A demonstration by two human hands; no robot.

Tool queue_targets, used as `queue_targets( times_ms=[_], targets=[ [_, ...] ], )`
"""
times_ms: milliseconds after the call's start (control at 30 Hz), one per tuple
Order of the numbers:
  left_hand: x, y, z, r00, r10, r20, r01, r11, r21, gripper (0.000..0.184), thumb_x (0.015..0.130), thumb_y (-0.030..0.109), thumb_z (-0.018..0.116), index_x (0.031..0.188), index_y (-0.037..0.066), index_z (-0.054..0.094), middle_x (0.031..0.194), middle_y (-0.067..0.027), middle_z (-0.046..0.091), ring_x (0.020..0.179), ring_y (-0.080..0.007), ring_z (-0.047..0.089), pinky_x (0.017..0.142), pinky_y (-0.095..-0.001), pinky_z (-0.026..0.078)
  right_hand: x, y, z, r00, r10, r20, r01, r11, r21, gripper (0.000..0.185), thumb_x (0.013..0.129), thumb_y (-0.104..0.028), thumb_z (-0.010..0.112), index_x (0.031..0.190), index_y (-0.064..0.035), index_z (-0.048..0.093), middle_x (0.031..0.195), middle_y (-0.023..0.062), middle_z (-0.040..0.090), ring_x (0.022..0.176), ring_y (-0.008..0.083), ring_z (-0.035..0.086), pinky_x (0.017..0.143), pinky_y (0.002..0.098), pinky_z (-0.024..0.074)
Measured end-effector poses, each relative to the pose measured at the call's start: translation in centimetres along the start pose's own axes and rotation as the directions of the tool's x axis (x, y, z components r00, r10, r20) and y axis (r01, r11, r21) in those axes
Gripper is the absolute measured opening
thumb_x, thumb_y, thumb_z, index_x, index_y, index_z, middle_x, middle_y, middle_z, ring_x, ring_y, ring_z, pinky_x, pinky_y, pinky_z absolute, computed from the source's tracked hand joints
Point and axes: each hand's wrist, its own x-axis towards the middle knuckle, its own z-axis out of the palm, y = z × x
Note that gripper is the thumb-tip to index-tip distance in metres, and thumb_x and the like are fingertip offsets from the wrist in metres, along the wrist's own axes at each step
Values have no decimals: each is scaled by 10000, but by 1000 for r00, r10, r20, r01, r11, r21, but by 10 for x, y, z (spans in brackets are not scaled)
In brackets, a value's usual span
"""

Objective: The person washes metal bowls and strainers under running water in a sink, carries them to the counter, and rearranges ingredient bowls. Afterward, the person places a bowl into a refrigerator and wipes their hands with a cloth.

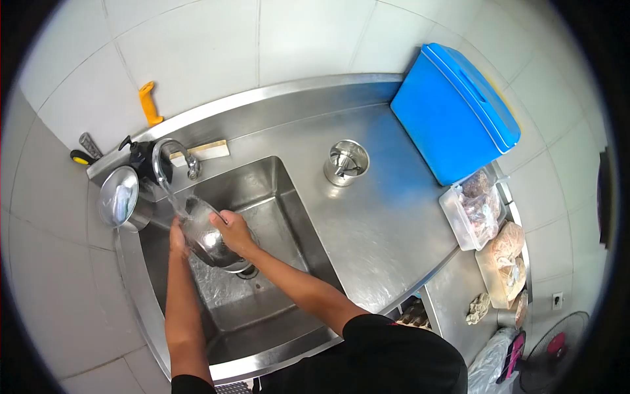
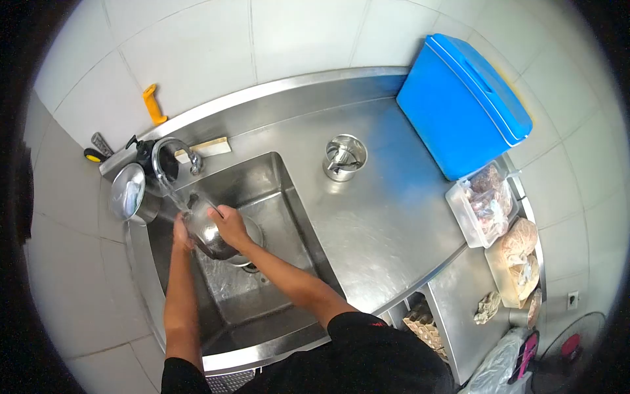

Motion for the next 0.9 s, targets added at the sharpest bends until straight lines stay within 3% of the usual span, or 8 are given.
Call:
queue_targets(
  times_ms=[167, 267, 367, 433, 600, 733, 867, 900],
  targets=[
    [-73, -58, 45, 988, -97, -124, 37, 910, -413, 700, 895, 626, 273, 1297, 71, 413, 1261, -134, 492, 1137, -285, 495, 963, -432, 385, 0, 8, 31, 997, -75, 23, 75, 997, 6, 409, 890, -351, 559, 689, -19, 430, 595, 25, 335, 589, 100, 320, 507, 303, 307],
    [-102, -29, 84, 998, -65, -7, 50, 822, -567, 731, 863, 677, 312, 1306, 104, 415, 1211, -126, 514, 1044, -264, 532, 881, -400, 430, -21, -5, 50, 989, -78, 126, 109, 958, -264, 232, 876, -243, 515, 824, -20, 549, 783, 204, 591, 740, 412, 568, 619, 462, 426],
    [-88, -22, 60, 990, -15, -142, -33, 944, -329, 565, 911, 488, 434, 1307, 85, 410, 1184, -134, 529, 1021, -260, 542, 813, -379, 463, -43, 13, 56, 949, -137, 285, 208, 949, -236, 207, 887, -214, 482, 856, -26, 563, 792, 189, 604, 751, 423, 569, 636, 473, 437],
    [-96, -4, 67, 883, 157, -443, -70, 976, 205, 438, 906, 236, 474, 1303, 60, 415, 1130, -166, 562, 979, -286, 581, 701, -383, 531, -57, 14, 49, 930, -148, 336, 214, 962, -167, 214, 896, -212, 468, 865, -27, 571, 807, 188, 610, 763, 423, 575, 651, 469, 444],
    [-113, 39, 49, 898, 339, -282, -164, 850, 500, 441, 853, 87, 438, 1293, 50, 439, 1011, -185, 605, 741, -295, 643, 450, -358, 563, -36, 72, -3, 610, -19, 793, 539, 742, -398, 372, 914, -261, 451, 1187, -9, 481, 1156, 230, 526, 1069, 365, 514, 905, 437, 378],
    [-95, 51, 58, 995, 2, -98, 66, 720, 691, 404, 844, 105, 467, 1236, 10, 484, 970, -192, 618, 662, -301, 643, 440, -353, 563, -14, 112, 1, 767, -256, 588, 639, 381, -668, 526, 927, -306, 403, 1341, 7, 316, 1410, 239, 274, 1300, 367, 285, 1046, 467, 236],
    [-73, 60, 92, 991, 47, -124, 89, 451, 888, 281, 835, 182, 525, 1019, -13, 610, 909, -239, 625, 729, -337, 654, 508, -412, 524, 11, 102, 72, 922, -335, 193, 370, 619, -693, 619, 940, -370, 338, 1388, 39, 218, 1466, 229, 161, 1351, 329, 207, 1090, 427, 167],
    [-63, 57, 86, 988, 58, -140, 99, 454, 886, 281, 835, 182, 525, 1019, -13, 610, 909, -239, 625, 729, -337, 654, 508, -412, 524, 9, 88, 73, 953, -26, 302, 77, 984, -159, 620, 948, -387, 321, 1391, 34, 216, 1471, 212, 168, 1361, 288, 195, 1093, 394, 164]
  ],
)
